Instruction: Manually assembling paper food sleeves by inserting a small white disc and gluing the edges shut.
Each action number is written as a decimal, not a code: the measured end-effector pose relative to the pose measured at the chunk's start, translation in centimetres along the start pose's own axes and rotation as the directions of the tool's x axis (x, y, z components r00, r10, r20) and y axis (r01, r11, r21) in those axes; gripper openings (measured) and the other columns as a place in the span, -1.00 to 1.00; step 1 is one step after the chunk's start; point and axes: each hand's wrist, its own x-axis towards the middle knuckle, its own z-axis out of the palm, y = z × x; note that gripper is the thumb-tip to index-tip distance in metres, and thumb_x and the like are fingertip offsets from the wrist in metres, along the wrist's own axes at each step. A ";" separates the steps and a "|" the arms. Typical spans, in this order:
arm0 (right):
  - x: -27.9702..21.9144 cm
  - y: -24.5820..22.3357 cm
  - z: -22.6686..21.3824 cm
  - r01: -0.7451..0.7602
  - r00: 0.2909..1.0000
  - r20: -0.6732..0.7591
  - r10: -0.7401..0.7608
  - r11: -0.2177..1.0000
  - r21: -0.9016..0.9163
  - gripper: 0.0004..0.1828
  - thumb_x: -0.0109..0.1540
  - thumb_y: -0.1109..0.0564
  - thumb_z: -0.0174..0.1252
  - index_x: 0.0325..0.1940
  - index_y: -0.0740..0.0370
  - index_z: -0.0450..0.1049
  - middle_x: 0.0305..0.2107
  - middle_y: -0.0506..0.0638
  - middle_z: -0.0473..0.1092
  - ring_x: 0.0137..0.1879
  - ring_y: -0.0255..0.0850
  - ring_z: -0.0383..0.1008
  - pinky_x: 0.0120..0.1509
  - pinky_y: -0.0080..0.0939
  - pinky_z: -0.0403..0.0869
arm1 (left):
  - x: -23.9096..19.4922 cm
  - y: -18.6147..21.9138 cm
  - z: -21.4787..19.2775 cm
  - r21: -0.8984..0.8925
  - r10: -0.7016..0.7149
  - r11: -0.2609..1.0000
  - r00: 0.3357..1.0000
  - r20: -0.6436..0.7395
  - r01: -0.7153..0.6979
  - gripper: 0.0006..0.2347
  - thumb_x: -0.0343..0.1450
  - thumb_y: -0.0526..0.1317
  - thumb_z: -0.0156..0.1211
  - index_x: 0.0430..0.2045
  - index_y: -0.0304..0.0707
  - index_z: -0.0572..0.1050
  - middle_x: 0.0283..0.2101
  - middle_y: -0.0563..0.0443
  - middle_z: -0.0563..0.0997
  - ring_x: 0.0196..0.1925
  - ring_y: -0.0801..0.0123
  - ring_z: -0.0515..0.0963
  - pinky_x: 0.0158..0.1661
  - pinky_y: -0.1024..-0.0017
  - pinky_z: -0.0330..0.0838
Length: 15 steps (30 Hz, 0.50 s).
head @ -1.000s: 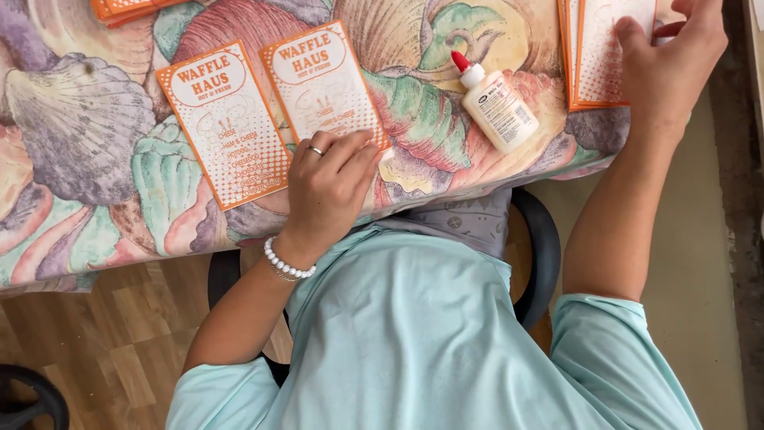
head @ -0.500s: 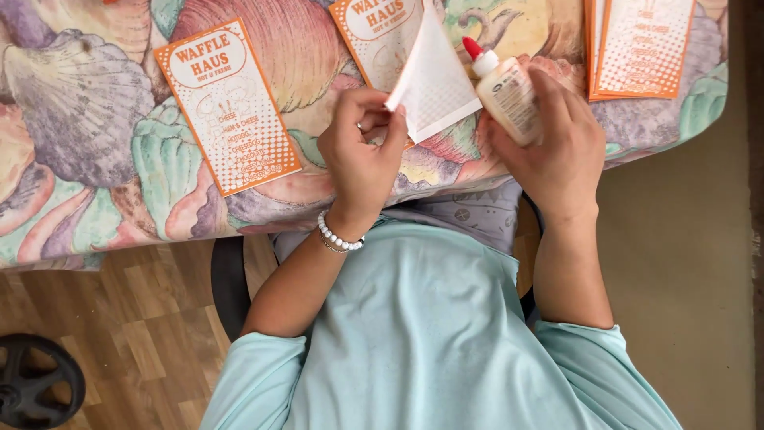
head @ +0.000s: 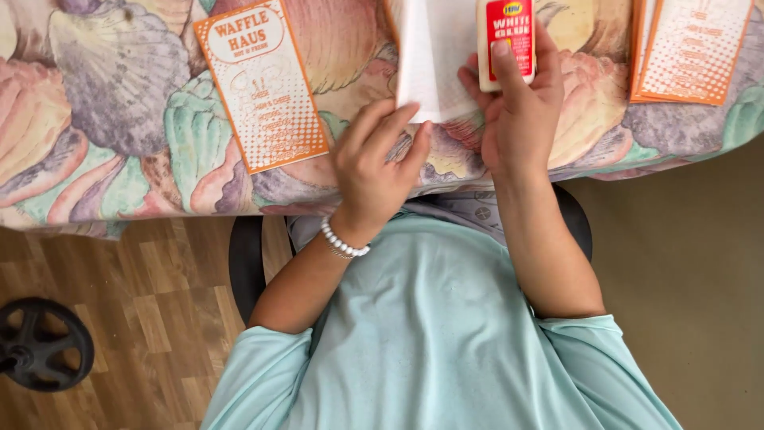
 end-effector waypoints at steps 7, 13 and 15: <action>0.8 0.2 -3.0 0.422 0.899 0.214 -0.383 0.887 -0.186 -0.52 0.46 0.25 0.30 0.38 0.09 0.25 0.15 0.11 0.37 0.23 -0.04 0.50 0.24 0.03 0.69 | -0.8 -1.5 -3.1 0.127 0.066 0.988 0.980 0.187 -0.091 -0.91 0.41 -0.30 0.41 -0.32 -0.29 0.61 -0.27 0.00 0.57 -0.10 0.12 0.52 -0.02 0.17 0.31; -0.1 -1.9 -5.7 0.656 0.753 0.315 -0.578 0.617 -0.435 -0.52 0.51 0.34 0.24 0.44 0.15 0.21 0.18 0.15 0.29 0.19 -0.04 0.42 0.22 0.00 0.62 | -0.3 -1.4 -2.6 0.194 -0.021 0.978 0.895 0.445 -0.074 -0.77 0.47 -0.04 0.26 -0.13 -0.15 0.58 -0.06 -0.19 0.38 0.01 -0.03 0.32 0.03 0.06 0.28; 0.1 -1.7 -7.3 0.669 0.728 0.313 -0.610 0.536 -0.514 -0.39 0.51 0.40 0.30 0.50 0.11 0.14 0.28 0.12 0.31 0.14 -0.04 0.46 0.23 -0.07 0.59 | -0.6 -2.5 -2.1 0.164 0.053 0.969 0.811 0.583 -0.182 -0.66 0.44 -0.02 0.46 0.02 -0.13 0.63 0.53 -0.09 0.03 0.57 -0.20 -0.02 0.49 -0.30 -0.09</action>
